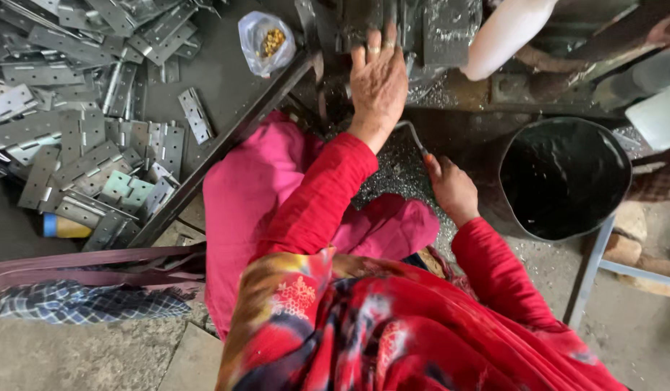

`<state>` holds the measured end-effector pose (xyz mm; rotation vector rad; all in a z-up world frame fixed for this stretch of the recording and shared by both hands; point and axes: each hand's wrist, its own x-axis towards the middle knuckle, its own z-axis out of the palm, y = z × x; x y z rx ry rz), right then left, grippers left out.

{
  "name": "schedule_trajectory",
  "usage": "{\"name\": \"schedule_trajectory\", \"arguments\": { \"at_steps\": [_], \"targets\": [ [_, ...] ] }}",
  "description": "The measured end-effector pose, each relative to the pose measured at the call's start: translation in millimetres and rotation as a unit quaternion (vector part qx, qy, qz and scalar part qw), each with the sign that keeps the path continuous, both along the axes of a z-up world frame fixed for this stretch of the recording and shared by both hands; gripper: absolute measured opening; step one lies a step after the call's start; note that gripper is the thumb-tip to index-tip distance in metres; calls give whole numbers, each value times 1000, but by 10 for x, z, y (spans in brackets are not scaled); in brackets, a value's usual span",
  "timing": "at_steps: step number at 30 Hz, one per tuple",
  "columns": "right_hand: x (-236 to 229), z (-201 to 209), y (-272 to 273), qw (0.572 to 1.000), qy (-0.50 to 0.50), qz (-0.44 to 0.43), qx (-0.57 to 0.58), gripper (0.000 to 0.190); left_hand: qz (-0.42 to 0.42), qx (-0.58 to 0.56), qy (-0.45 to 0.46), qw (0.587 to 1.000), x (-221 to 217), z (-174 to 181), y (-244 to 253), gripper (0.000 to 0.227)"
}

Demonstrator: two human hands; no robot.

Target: The person sits on the floor and repeatedly picks up metal hinge pieces from a pile, grinds them against a rotating wheel, and places the finished pieces back into the pile. The person uses a small metal tool to assist in holding the pieces during grinding.

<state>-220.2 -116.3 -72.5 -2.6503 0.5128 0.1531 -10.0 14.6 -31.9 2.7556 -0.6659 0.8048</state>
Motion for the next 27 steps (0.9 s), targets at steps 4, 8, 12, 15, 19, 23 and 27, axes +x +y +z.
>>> {"name": "schedule_trajectory", "arguments": {
  "at_steps": [4, 8, 12, 15, 19, 23, 27],
  "targets": [
    [187, 271, -280, 999, -30, 11, 7, 65, -1, 1, 74, 997, 214, 153, -137, 51],
    [93, 305, -195, 997, -43, -10, 63, 66, 44, 26, 60, 997, 247, 164, -199, 62],
    [76, 193, -45, 999, -19, 0, 39, 67, 35, -1, 33, 999, 214, 183, -140, 76],
    [124, 187, -168, 997, -20, 3, 69, 69, 24, 2, 22, 999, 163, 180, -82, 90],
    [157, 149, -422, 993, -106, 40, -24, 72, 19, 9, 100, 995, 273, 207, -205, 84],
    [122, -176, -271, 997, 70, 0, -41, 79, 48, 2, 18, 999, 409, 305, -221, 90],
    [-56, -419, -223, 1000, 1, -18, 17, 67, 12, -69, -8, 998, 64, 409, -46, 88]
  ]
}}
